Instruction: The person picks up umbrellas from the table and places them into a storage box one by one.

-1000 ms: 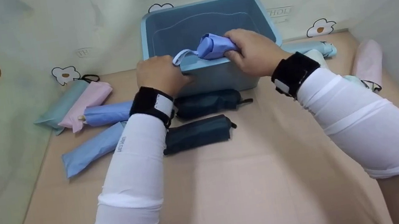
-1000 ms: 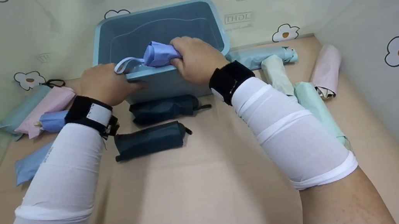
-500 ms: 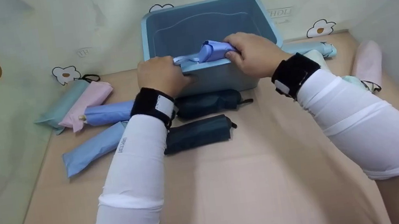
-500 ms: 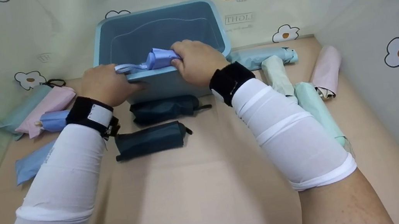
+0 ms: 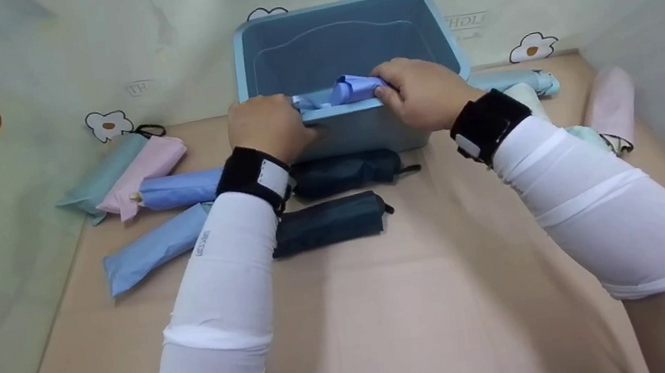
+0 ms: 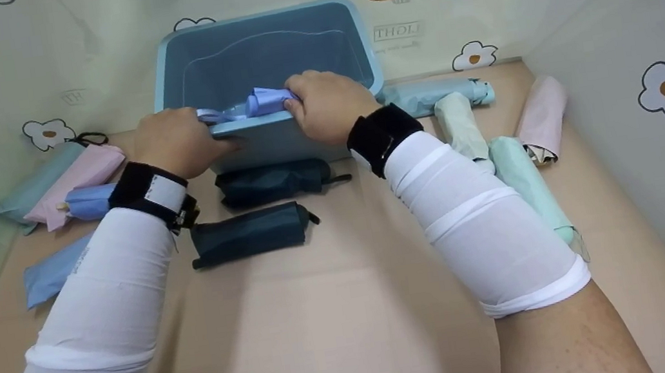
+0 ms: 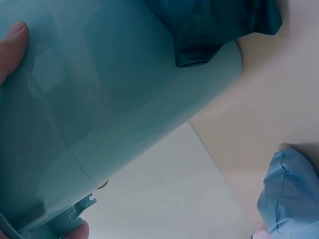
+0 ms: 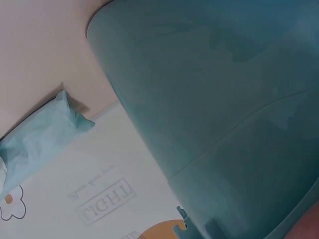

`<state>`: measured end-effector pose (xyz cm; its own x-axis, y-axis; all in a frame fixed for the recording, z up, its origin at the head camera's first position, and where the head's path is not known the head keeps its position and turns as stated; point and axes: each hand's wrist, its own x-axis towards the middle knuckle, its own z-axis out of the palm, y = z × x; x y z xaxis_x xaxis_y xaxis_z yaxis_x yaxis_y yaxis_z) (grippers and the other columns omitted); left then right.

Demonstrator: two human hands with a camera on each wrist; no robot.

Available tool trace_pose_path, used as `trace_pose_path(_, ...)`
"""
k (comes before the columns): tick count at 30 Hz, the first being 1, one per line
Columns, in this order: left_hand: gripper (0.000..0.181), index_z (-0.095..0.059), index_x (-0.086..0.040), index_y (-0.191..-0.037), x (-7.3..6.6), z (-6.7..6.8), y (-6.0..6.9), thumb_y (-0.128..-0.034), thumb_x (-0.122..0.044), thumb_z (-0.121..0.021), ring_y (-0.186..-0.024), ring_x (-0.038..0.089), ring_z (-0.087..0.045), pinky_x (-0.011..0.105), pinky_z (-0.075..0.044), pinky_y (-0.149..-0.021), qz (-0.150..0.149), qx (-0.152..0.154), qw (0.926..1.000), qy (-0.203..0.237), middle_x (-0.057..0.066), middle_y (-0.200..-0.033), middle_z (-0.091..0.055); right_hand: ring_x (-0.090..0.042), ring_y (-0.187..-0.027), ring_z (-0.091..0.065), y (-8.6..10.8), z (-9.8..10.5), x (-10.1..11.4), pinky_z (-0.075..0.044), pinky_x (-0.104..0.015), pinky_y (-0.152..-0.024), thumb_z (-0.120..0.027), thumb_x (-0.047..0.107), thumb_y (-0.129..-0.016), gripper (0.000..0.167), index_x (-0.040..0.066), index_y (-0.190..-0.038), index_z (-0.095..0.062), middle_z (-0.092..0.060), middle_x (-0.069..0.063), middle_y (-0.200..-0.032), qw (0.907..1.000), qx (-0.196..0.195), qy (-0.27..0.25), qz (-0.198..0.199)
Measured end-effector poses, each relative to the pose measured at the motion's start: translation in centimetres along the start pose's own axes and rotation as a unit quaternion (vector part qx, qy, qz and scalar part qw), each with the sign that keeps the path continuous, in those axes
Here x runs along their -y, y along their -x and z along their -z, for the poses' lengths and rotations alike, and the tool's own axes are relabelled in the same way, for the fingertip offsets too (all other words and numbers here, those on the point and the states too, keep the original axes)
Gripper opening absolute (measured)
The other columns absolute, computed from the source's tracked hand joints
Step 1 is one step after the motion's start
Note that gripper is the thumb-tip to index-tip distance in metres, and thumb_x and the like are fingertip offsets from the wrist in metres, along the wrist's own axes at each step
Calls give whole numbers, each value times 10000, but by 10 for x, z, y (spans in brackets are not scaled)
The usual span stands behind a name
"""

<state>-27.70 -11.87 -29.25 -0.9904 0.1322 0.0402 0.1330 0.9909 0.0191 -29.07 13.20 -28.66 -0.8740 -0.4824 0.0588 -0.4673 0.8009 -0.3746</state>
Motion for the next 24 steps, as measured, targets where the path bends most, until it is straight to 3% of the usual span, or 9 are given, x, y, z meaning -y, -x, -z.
trace_pose_path(9,627,-787,-57,-1003,1,0,0,-874,-667,-723,-976,336,-701,534,-524,-951,-34,-12,10000,39,130,-1005,-779,-296,-1048,-567,-1,-1,0,-467,-459,-953,-404,318,-1125,436,31,-1390,-598,-618,-129,-1157,9999,23,145,-32)
trace_pose_path(17,480,-802,-147,-1026,1,-1,2,-885,-603,-748,-927,350,-718,548,-539,-932,-225,-175,9996,66,99,-918,-786,-333,-1221,-622,1,-3,-2,-468,-521,-1095,-401,272,-1122,428,31,-1346,-673,-686,-167,-1281,9989,-21,312,356)
trace_pose_path(24,497,-805,-145,-1081,2,0,2,-894,-601,-741,-954,359,-721,554,-539,-940,-243,-128,9996,72,106,-964,-796,-331,-1206,-627,2,-4,-2,-468,-517,-1091,-410,267,-1122,417,38,-1321,-695,-699,-161,-1258,9987,-72,296,416)
